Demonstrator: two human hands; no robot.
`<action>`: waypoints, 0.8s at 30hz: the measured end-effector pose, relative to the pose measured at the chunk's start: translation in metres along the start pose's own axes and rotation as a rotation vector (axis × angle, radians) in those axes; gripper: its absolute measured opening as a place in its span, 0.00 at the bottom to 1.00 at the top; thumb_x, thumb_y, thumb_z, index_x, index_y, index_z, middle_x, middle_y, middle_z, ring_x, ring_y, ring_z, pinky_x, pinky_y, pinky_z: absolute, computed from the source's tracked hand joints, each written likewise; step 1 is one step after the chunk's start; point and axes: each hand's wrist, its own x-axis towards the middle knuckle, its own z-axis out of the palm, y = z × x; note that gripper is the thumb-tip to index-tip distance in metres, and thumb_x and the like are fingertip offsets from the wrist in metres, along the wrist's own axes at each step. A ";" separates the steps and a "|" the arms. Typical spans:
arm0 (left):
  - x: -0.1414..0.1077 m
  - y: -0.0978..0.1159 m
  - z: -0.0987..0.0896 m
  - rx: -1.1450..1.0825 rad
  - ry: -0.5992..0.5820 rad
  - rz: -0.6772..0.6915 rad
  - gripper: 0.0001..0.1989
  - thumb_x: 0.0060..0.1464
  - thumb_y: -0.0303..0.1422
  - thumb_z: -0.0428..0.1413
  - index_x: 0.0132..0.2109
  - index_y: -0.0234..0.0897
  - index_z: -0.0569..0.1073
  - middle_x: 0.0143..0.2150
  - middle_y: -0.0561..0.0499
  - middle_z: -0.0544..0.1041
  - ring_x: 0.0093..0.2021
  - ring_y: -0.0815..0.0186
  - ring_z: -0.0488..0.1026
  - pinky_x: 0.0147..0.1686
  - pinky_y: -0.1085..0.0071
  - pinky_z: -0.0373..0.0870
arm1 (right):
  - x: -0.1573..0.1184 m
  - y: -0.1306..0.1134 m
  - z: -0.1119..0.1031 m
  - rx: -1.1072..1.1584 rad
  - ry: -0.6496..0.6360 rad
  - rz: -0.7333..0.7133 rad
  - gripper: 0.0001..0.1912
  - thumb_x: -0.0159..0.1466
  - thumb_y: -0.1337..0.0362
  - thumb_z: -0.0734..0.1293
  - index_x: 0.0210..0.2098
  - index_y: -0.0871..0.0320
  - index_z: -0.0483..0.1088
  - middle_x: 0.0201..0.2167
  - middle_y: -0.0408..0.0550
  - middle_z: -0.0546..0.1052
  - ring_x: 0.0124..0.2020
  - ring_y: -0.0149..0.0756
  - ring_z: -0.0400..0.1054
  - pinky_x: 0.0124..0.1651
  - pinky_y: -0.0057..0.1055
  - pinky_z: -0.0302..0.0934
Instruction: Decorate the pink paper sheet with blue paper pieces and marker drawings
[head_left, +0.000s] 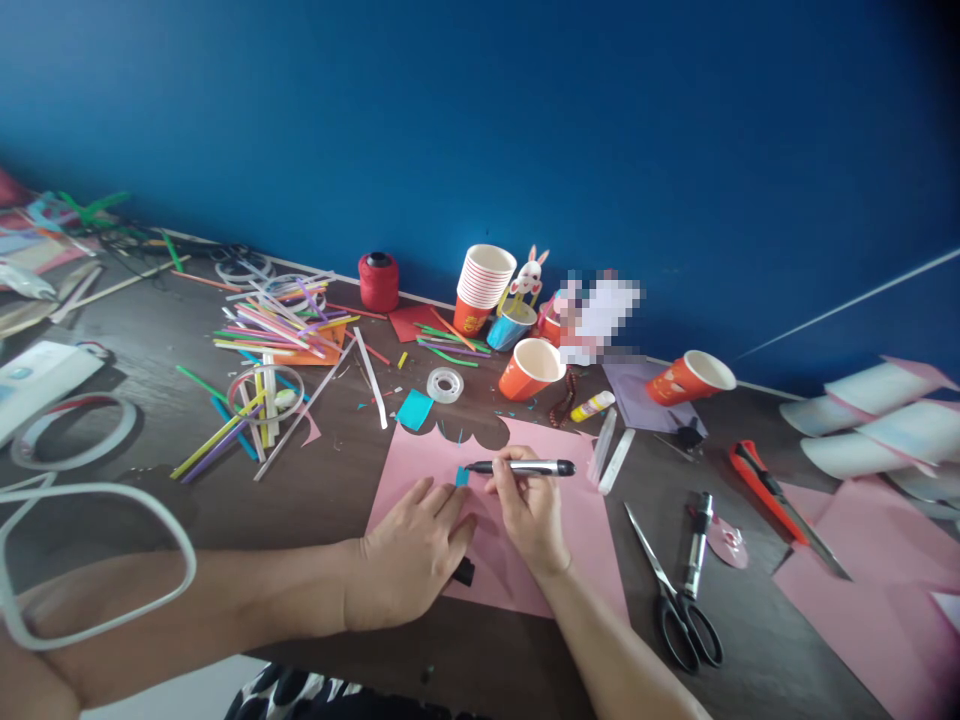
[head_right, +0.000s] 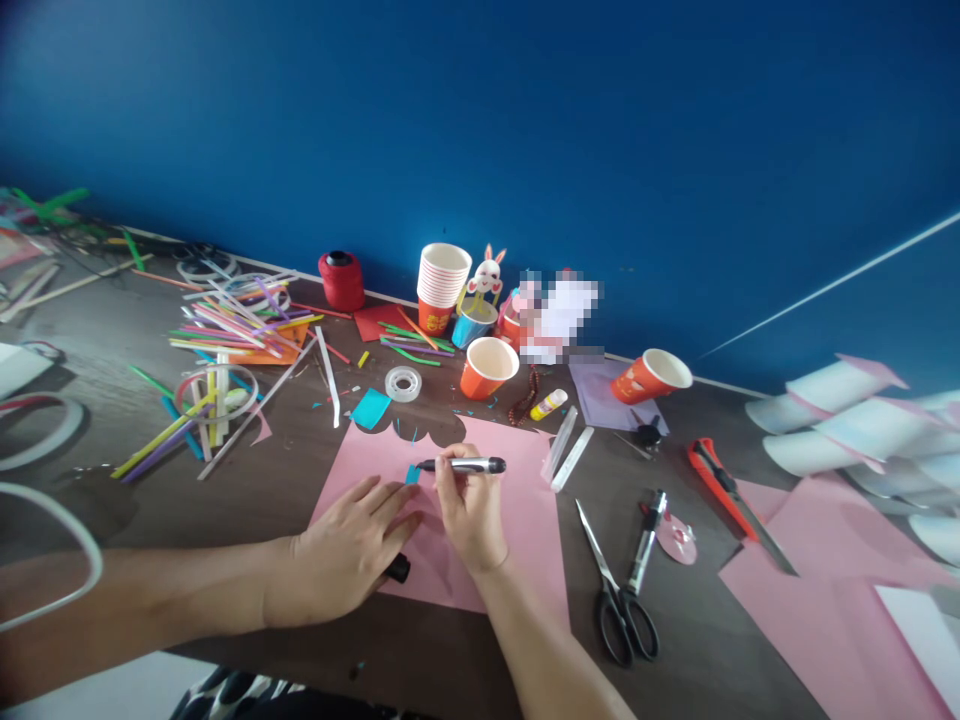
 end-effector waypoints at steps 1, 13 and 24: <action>0.000 0.000 0.000 -0.001 -0.002 0.000 0.20 0.53 0.34 0.46 0.52 0.30 0.64 0.56 0.37 0.61 0.52 0.53 0.60 0.50 0.57 0.54 | 0.000 0.000 0.000 -0.006 -0.002 -0.003 0.06 0.63 0.62 0.58 0.32 0.57 0.63 0.20 0.40 0.69 0.21 0.29 0.66 0.27 0.25 0.60; 0.000 0.000 0.001 -0.011 -0.014 0.006 0.21 0.53 0.34 0.47 0.52 0.30 0.63 0.56 0.37 0.61 0.52 0.52 0.60 0.51 0.56 0.53 | -0.002 0.001 0.000 -0.023 0.029 -0.014 0.05 0.63 0.63 0.58 0.33 0.58 0.63 0.22 0.41 0.69 0.22 0.29 0.66 0.26 0.24 0.61; 0.001 0.000 -0.001 -0.004 -0.019 0.000 0.20 0.54 0.34 0.46 0.53 0.31 0.63 0.57 0.38 0.61 0.51 0.53 0.61 0.50 0.56 0.53 | -0.001 0.006 -0.001 -0.097 0.013 -0.030 0.07 0.63 0.62 0.58 0.32 0.58 0.63 0.21 0.42 0.68 0.21 0.29 0.64 0.27 0.26 0.60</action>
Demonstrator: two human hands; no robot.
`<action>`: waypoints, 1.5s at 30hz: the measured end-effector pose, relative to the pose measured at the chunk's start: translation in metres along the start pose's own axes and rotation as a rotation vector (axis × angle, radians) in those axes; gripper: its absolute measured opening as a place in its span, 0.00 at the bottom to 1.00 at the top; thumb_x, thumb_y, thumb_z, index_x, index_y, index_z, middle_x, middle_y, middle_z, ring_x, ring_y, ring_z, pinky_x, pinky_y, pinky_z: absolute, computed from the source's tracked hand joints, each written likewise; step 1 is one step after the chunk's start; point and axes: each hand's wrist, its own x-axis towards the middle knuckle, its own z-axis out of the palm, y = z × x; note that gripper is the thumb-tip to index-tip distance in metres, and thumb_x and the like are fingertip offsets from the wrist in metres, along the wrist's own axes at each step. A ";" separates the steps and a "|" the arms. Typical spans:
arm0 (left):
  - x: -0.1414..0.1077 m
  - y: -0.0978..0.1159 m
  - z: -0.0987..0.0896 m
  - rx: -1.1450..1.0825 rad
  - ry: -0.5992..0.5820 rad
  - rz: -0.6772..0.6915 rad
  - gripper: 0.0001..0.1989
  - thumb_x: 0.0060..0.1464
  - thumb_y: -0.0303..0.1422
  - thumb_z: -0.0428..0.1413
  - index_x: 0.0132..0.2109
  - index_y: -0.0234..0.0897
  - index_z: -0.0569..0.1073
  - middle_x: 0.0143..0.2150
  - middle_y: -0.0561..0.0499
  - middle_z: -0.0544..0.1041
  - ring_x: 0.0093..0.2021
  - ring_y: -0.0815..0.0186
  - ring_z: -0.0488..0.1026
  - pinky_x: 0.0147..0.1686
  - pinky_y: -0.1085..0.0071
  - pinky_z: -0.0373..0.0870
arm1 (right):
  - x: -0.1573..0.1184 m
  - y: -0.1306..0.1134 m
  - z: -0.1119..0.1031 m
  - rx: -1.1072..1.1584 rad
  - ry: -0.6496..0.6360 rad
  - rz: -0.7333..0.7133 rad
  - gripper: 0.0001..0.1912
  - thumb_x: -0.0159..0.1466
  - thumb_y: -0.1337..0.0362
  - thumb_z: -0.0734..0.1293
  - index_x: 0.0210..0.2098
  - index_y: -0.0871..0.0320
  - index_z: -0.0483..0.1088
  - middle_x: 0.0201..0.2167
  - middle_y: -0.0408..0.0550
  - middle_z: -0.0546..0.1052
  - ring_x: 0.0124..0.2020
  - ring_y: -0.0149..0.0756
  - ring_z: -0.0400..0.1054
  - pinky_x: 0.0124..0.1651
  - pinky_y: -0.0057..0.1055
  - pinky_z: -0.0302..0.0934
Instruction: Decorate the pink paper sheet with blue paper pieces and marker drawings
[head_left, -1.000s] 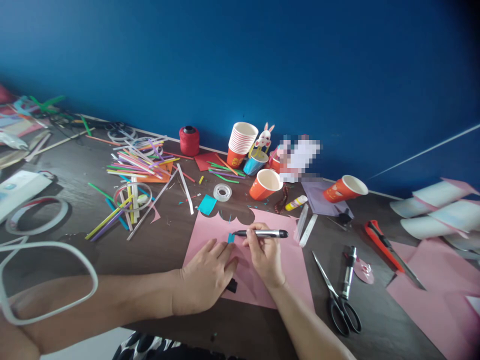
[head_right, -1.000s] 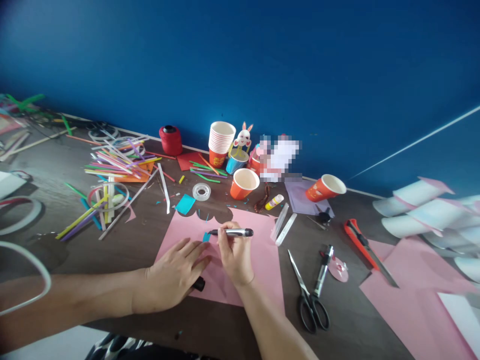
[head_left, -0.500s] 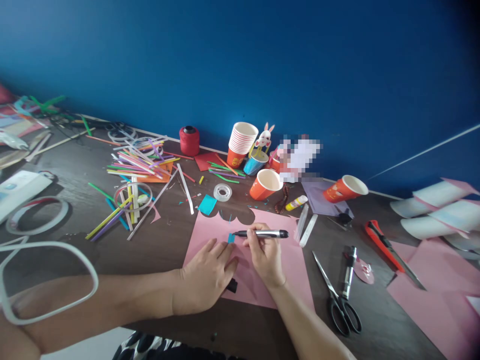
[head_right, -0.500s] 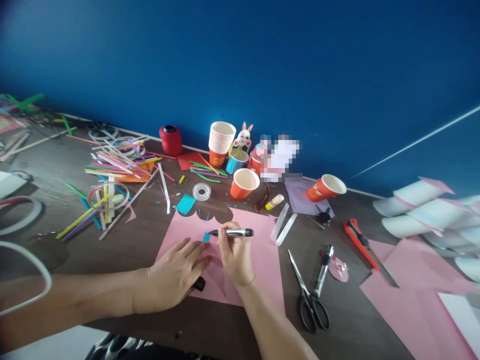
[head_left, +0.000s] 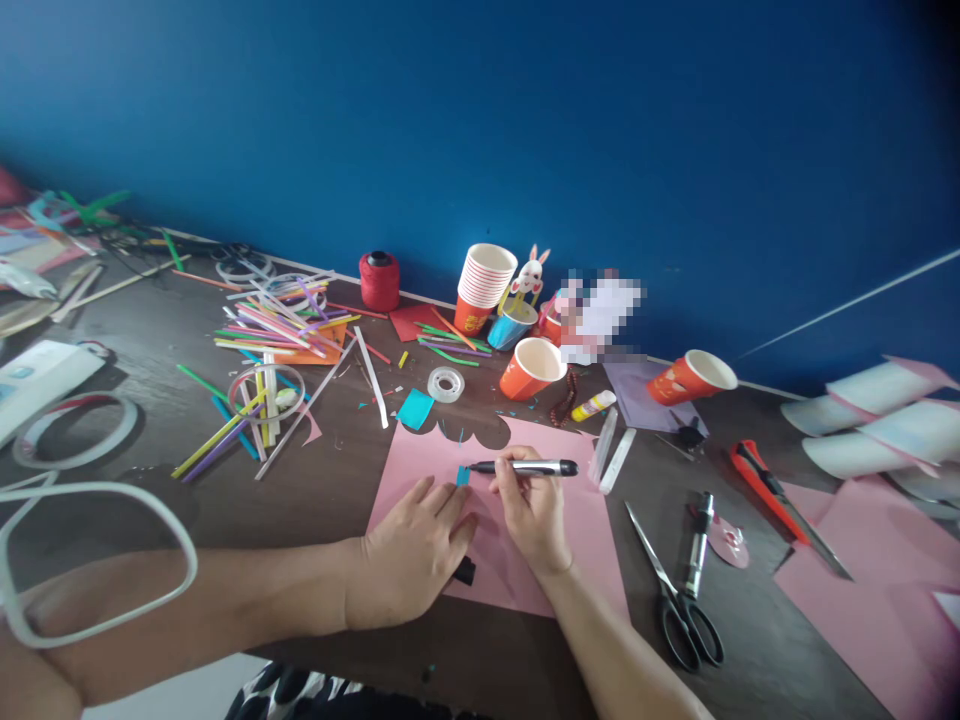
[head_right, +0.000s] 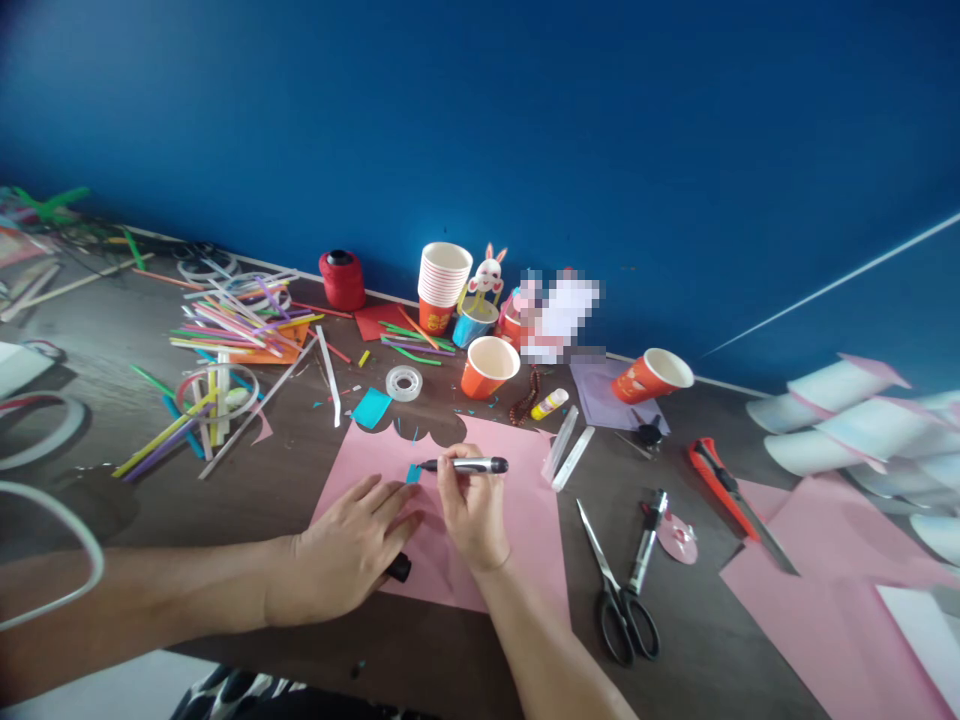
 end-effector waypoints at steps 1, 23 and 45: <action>0.000 0.000 0.000 0.002 0.002 -0.002 0.20 0.54 0.34 0.46 0.53 0.31 0.63 0.56 0.38 0.61 0.51 0.53 0.61 0.50 0.56 0.53 | 0.000 0.000 0.000 -0.004 0.000 0.000 0.07 0.63 0.62 0.58 0.32 0.58 0.63 0.21 0.42 0.68 0.21 0.29 0.64 0.27 0.26 0.60; 0.000 0.000 0.000 -0.014 0.000 -0.011 0.20 0.54 0.34 0.47 0.53 0.31 0.63 0.57 0.37 0.61 0.52 0.54 0.60 0.51 0.56 0.52 | 0.001 0.000 0.000 0.003 0.004 0.000 0.07 0.63 0.62 0.58 0.31 0.58 0.63 0.21 0.42 0.68 0.21 0.30 0.64 0.28 0.26 0.60; 0.000 0.000 0.002 0.000 0.012 -0.004 0.20 0.53 0.34 0.47 0.53 0.30 0.63 0.57 0.37 0.61 0.52 0.52 0.60 0.51 0.55 0.52 | 0.000 -0.002 0.000 0.002 0.004 0.029 0.06 0.63 0.62 0.58 0.33 0.58 0.62 0.20 0.42 0.68 0.21 0.30 0.64 0.28 0.26 0.59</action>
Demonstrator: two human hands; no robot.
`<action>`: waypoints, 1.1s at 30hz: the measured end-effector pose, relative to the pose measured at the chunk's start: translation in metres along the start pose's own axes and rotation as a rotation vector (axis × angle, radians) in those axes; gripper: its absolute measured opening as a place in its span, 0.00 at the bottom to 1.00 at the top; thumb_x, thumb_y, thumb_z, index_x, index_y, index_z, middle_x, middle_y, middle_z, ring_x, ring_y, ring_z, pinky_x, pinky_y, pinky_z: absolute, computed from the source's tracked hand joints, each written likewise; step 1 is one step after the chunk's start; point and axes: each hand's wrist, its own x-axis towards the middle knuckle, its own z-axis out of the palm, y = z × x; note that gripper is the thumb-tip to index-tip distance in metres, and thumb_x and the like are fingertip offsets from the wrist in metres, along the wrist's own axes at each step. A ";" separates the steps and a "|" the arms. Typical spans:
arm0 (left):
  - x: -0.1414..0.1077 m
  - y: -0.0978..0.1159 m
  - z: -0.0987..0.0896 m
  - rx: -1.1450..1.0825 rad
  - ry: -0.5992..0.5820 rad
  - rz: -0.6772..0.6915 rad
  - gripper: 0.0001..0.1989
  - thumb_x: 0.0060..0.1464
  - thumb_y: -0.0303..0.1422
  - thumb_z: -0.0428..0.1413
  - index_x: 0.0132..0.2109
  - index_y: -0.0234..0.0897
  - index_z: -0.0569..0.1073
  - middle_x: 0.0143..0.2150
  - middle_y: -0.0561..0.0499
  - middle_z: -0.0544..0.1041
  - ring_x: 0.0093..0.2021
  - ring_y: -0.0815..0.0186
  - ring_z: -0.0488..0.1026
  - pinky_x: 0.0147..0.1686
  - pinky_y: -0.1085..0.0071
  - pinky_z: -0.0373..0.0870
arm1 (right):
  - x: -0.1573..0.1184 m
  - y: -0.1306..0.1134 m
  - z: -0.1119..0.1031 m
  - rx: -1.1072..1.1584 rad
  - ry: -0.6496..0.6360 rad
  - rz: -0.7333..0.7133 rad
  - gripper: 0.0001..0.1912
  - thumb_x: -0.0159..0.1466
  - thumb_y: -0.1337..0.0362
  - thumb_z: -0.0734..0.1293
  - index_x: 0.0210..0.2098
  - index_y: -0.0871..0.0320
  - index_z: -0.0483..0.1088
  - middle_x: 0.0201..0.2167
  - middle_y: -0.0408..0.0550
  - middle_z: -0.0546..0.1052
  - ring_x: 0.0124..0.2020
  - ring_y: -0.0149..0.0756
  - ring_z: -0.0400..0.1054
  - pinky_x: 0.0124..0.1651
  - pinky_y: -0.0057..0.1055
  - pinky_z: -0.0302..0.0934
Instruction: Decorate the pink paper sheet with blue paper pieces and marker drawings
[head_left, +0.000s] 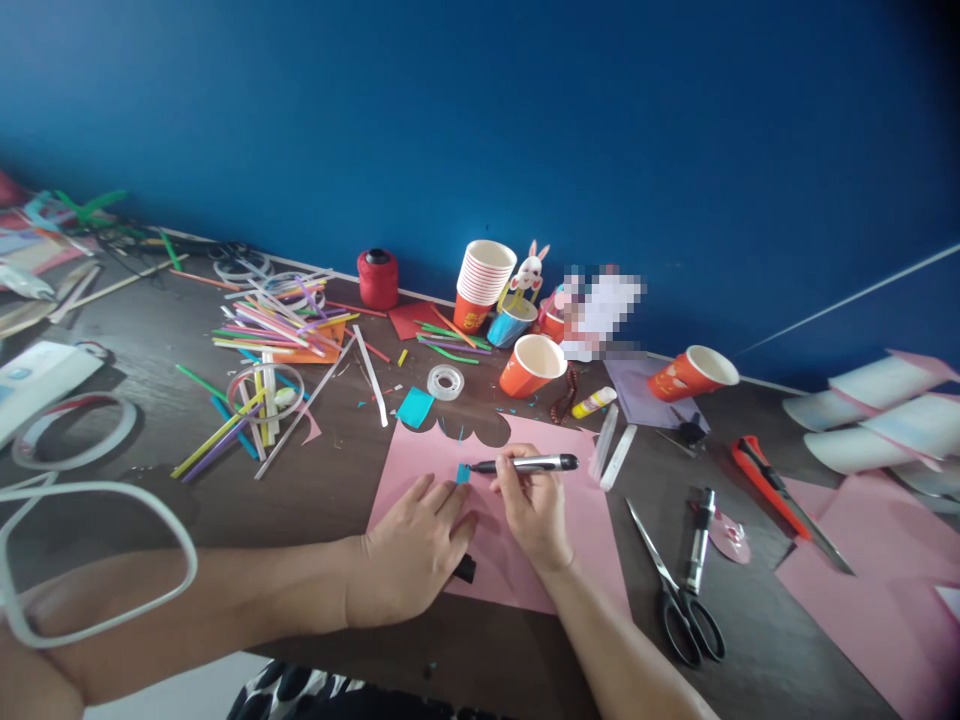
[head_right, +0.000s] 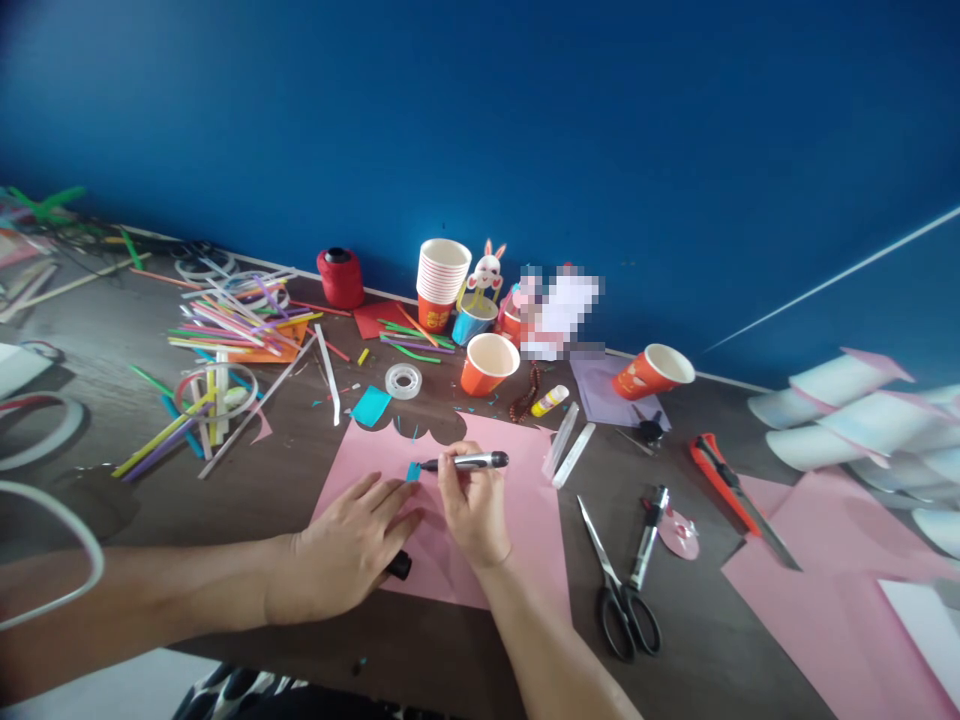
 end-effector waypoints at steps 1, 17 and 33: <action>0.000 0.000 0.000 0.002 0.000 0.002 0.20 0.53 0.34 0.47 0.53 0.30 0.63 0.57 0.37 0.61 0.52 0.52 0.60 0.51 0.55 0.52 | 0.000 0.000 0.000 -0.001 0.001 0.002 0.07 0.63 0.62 0.58 0.32 0.58 0.62 0.20 0.41 0.68 0.21 0.30 0.64 0.28 0.26 0.59; 0.000 0.000 0.000 0.012 0.001 0.002 0.20 0.54 0.35 0.47 0.52 0.31 0.64 0.56 0.38 0.61 0.52 0.53 0.60 0.51 0.56 0.52 | 0.000 0.000 0.000 -0.007 0.001 -0.007 0.06 0.63 0.62 0.58 0.32 0.58 0.62 0.19 0.41 0.68 0.21 0.30 0.64 0.28 0.26 0.59; -0.001 0.000 0.000 0.022 0.004 0.007 0.20 0.53 0.34 0.46 0.53 0.31 0.63 0.56 0.38 0.62 0.51 0.53 0.61 0.51 0.56 0.53 | -0.002 0.002 0.000 0.000 -0.015 -0.008 0.06 0.63 0.62 0.58 0.32 0.57 0.63 0.21 0.42 0.69 0.21 0.30 0.66 0.27 0.25 0.60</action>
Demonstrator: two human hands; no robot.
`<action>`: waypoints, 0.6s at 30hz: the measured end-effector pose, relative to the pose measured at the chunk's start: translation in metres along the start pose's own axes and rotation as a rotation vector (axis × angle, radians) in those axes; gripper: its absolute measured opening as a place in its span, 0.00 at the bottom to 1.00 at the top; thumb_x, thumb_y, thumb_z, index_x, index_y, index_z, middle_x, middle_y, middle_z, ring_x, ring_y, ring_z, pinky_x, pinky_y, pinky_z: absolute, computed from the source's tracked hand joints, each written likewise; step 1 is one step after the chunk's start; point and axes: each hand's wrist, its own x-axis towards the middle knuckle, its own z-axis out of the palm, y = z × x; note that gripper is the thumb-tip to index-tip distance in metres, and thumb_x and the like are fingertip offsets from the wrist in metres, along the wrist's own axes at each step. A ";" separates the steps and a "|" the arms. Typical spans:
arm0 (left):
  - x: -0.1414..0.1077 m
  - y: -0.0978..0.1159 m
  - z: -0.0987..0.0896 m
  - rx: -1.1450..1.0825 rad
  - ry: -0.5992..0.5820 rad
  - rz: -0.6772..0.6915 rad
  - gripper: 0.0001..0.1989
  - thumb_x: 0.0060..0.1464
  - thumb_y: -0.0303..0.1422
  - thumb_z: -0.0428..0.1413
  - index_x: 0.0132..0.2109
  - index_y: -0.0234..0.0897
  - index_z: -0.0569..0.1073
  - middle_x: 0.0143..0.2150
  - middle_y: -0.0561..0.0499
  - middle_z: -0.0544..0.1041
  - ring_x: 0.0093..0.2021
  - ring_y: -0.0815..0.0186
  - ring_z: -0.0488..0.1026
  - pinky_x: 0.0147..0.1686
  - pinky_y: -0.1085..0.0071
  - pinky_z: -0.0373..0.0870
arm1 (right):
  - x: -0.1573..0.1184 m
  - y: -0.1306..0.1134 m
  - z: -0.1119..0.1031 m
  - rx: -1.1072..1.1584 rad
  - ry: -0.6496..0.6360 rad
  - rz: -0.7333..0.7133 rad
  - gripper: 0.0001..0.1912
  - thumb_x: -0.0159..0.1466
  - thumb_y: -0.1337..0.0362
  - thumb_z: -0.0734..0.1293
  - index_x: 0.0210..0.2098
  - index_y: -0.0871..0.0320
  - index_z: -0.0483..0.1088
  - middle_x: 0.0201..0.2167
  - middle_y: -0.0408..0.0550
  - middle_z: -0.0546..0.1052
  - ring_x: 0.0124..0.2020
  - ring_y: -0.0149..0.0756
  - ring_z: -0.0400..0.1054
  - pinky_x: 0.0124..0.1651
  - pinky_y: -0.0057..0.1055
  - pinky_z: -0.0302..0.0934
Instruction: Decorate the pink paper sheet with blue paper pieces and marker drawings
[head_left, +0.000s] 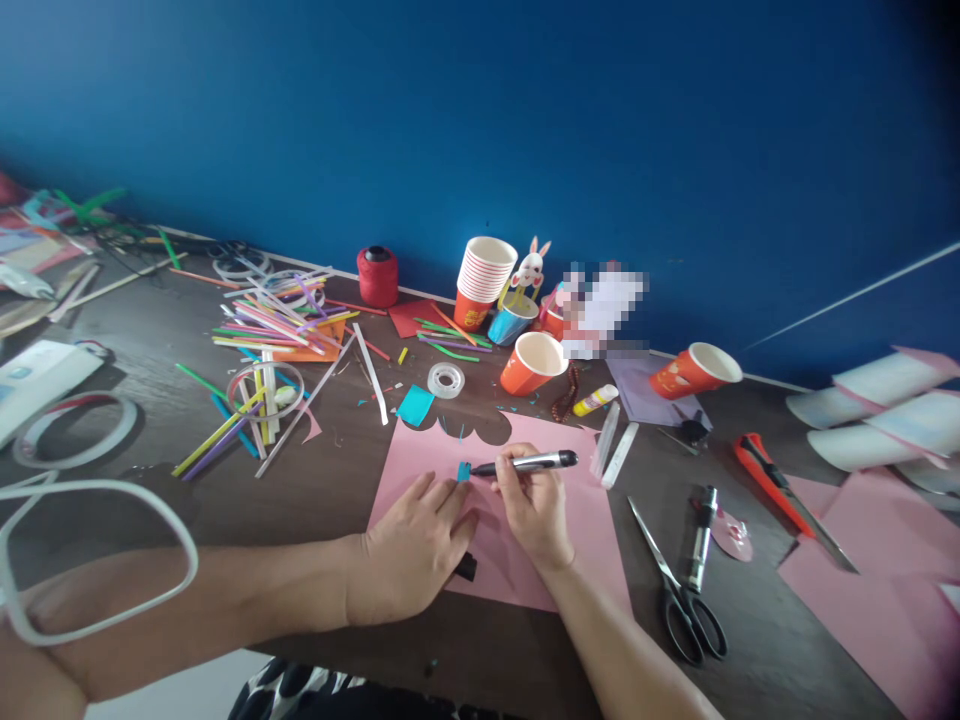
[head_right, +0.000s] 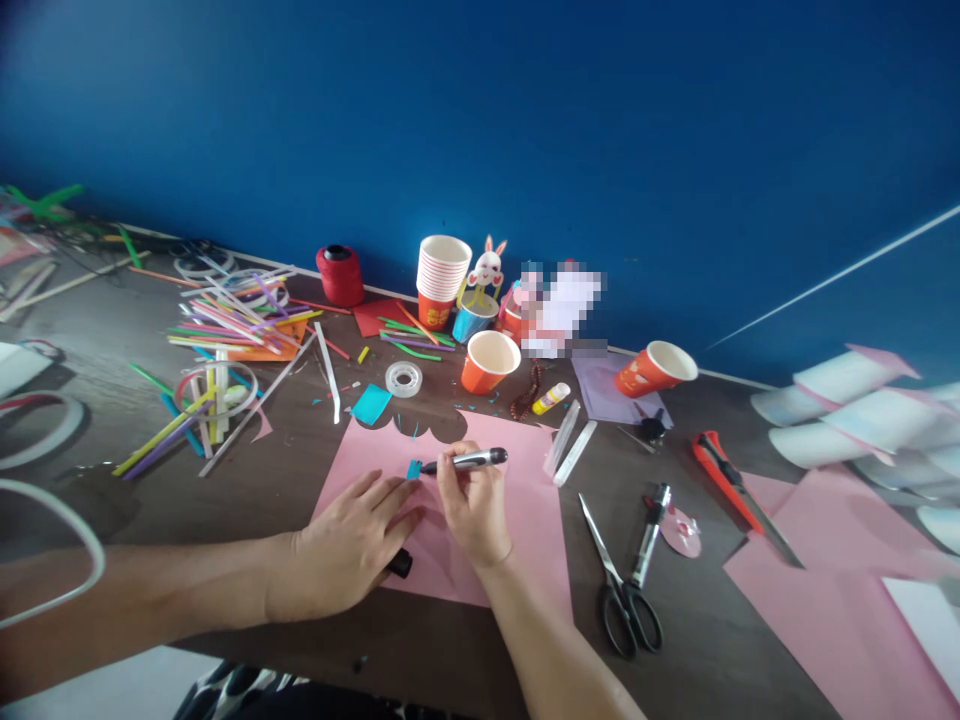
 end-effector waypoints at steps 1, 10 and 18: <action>0.000 0.000 0.000 0.000 -0.001 0.000 0.20 0.54 0.34 0.46 0.53 0.31 0.63 0.56 0.38 0.62 0.51 0.53 0.61 0.51 0.56 0.53 | 0.000 0.000 0.000 0.001 -0.001 0.000 0.06 0.62 0.63 0.59 0.32 0.57 0.63 0.21 0.41 0.68 0.21 0.30 0.66 0.27 0.25 0.60; 0.001 0.001 -0.001 -0.019 -0.004 -0.009 0.20 0.54 0.34 0.46 0.52 0.30 0.63 0.56 0.38 0.61 0.51 0.53 0.61 0.50 0.56 0.54 | 0.001 -0.001 0.000 -0.004 0.017 0.007 0.06 0.63 0.62 0.59 0.32 0.57 0.63 0.20 0.41 0.68 0.21 0.30 0.65 0.28 0.26 0.60; 0.002 0.001 -0.003 -0.031 -0.016 -0.014 0.20 0.53 0.33 0.47 0.52 0.31 0.63 0.56 0.38 0.61 0.51 0.54 0.61 0.50 0.57 0.54 | 0.002 0.000 0.000 0.002 0.019 -0.001 0.06 0.63 0.62 0.59 0.34 0.58 0.64 0.23 0.44 0.71 0.24 0.31 0.67 0.31 0.27 0.61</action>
